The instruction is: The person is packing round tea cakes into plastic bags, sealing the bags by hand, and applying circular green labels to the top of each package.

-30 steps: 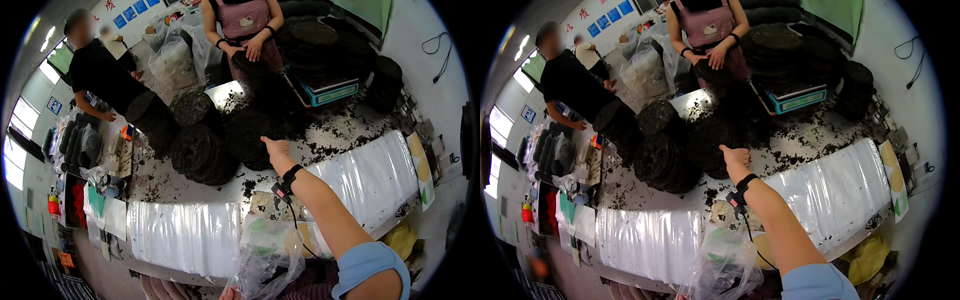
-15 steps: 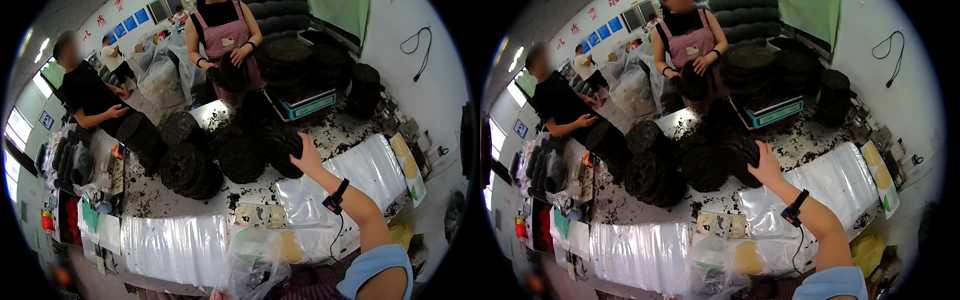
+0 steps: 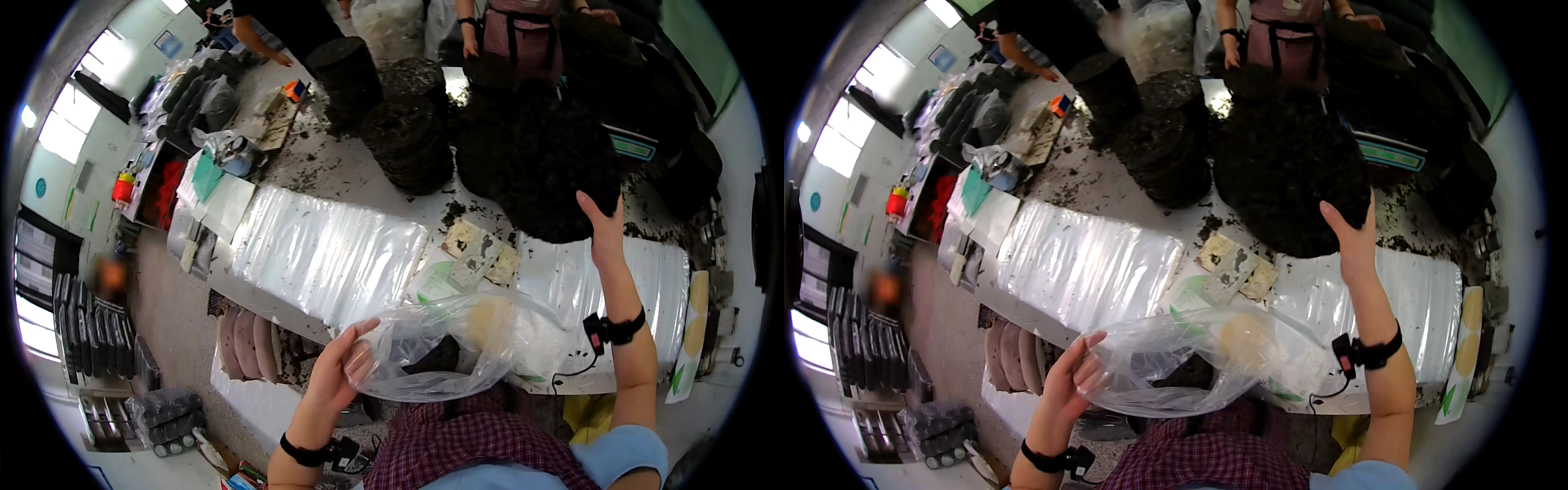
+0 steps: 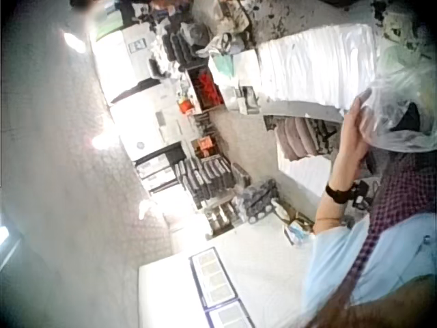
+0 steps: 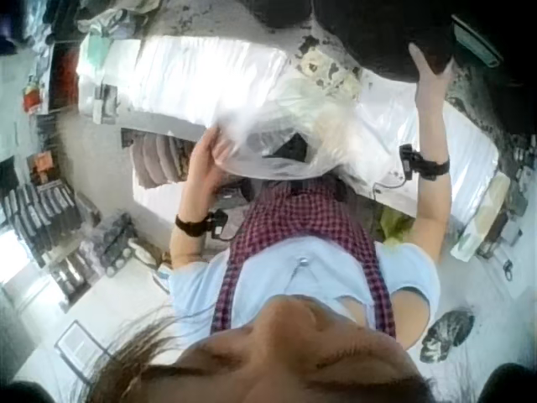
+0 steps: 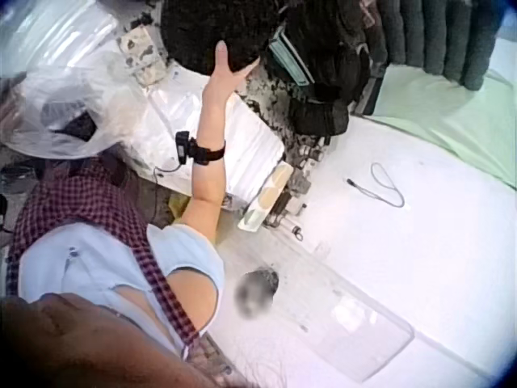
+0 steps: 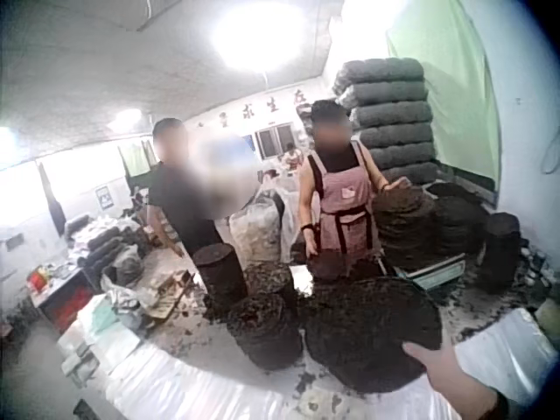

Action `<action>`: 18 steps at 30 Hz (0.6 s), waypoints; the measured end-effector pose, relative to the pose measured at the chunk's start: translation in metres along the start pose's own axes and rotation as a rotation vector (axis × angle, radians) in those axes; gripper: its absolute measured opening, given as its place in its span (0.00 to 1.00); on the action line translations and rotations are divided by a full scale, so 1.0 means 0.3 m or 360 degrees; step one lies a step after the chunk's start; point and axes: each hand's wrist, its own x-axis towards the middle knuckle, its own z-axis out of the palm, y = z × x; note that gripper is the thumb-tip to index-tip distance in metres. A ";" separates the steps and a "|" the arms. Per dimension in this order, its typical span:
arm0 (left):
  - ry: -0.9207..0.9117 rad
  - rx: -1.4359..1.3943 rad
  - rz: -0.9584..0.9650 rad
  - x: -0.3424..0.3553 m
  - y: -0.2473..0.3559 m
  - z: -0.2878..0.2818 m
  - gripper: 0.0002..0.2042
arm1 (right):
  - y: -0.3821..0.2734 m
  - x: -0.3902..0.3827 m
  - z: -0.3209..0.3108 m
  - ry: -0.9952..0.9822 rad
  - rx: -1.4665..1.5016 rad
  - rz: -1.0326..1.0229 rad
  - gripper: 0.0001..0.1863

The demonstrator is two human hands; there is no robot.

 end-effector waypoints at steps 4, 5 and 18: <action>-0.0163 -0.0172 0.0024 0.023 0.064 -0.027 0.22 | -0.132 -0.265 0.318 -0.0377 0.0417 0.0472 0.37; -0.0050 -0.0243 0.0018 0.052 0.084 -0.083 0.20 | -0.093 -0.345 0.371 -0.0568 0.0232 0.0440 0.40; -0.0595 0.0403 0.0227 0.006 0.172 -0.019 0.23 | 0.304 -0.596 0.844 -0.3056 -0.1232 0.0139 0.34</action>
